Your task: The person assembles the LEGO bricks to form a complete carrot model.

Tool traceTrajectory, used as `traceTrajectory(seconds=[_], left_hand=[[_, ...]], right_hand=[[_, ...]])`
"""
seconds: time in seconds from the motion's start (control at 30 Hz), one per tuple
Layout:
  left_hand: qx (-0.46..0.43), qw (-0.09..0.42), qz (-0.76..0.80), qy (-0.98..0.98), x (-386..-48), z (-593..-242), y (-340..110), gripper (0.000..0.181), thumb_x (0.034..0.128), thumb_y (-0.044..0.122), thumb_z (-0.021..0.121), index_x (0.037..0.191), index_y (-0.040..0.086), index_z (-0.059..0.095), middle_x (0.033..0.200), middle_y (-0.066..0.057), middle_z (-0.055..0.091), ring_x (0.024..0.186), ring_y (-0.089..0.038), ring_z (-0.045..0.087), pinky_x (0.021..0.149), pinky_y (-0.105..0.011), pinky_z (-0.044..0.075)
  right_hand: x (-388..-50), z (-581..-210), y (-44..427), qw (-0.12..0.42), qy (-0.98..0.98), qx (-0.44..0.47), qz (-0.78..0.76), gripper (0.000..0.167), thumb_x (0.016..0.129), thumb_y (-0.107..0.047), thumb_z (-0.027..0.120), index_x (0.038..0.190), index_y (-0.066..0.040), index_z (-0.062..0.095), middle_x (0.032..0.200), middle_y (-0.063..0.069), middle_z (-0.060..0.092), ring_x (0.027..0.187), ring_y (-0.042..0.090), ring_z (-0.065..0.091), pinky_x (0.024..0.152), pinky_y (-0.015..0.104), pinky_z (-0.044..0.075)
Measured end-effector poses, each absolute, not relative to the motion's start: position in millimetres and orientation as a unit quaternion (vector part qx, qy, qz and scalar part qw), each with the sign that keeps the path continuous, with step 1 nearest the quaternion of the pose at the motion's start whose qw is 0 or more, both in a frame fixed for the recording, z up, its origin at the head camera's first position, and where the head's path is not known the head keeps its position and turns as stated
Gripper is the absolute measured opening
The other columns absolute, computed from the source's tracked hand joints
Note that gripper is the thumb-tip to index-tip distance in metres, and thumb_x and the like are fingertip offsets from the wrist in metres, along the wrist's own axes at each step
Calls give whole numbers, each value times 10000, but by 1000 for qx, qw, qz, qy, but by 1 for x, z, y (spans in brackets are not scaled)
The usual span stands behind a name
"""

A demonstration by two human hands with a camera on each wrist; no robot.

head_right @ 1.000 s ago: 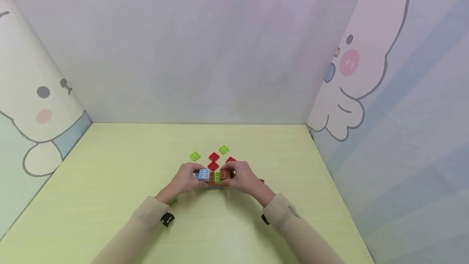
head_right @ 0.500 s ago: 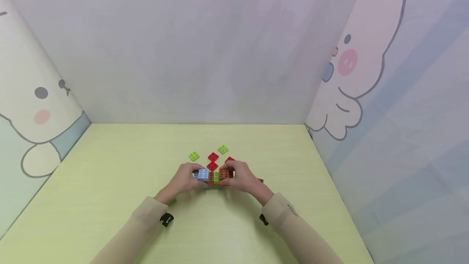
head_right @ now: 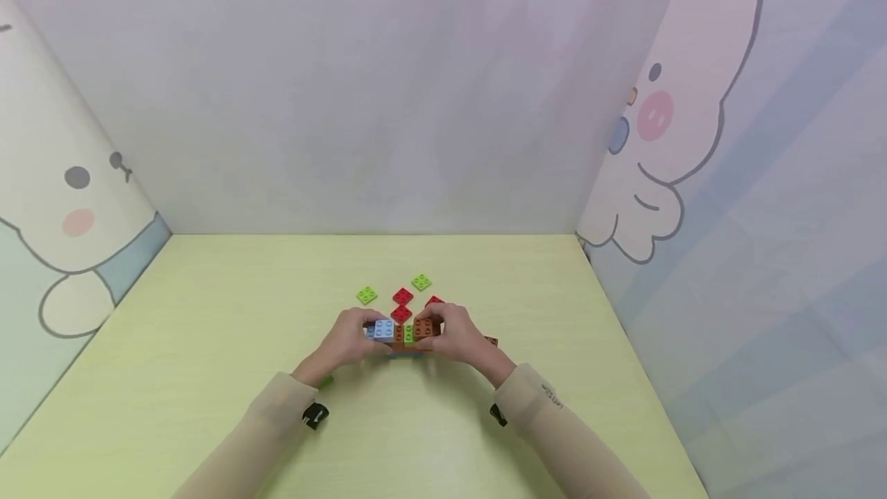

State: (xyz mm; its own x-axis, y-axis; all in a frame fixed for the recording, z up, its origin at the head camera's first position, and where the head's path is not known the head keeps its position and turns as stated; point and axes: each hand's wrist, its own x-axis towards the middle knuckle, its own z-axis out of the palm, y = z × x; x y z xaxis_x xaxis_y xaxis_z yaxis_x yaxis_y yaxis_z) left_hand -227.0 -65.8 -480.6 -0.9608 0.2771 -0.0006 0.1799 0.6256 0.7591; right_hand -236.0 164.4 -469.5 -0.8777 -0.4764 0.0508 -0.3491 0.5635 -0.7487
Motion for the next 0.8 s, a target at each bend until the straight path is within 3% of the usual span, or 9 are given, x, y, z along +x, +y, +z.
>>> traceTrajectory(seconds=[0.8], left_hand=[[131, 56, 417, 898, -226, -480, -67, 379, 661, 113, 879, 1004, 77, 721, 993, -18, 647, 924, -187, 564, 833, -403, 470]], right_hand=[[-238, -472, 168, 85, 886, -244, -385, 370, 762, -221, 824, 1090, -155, 666, 999, -63, 611, 904, 147, 568, 774, 319, 503]])
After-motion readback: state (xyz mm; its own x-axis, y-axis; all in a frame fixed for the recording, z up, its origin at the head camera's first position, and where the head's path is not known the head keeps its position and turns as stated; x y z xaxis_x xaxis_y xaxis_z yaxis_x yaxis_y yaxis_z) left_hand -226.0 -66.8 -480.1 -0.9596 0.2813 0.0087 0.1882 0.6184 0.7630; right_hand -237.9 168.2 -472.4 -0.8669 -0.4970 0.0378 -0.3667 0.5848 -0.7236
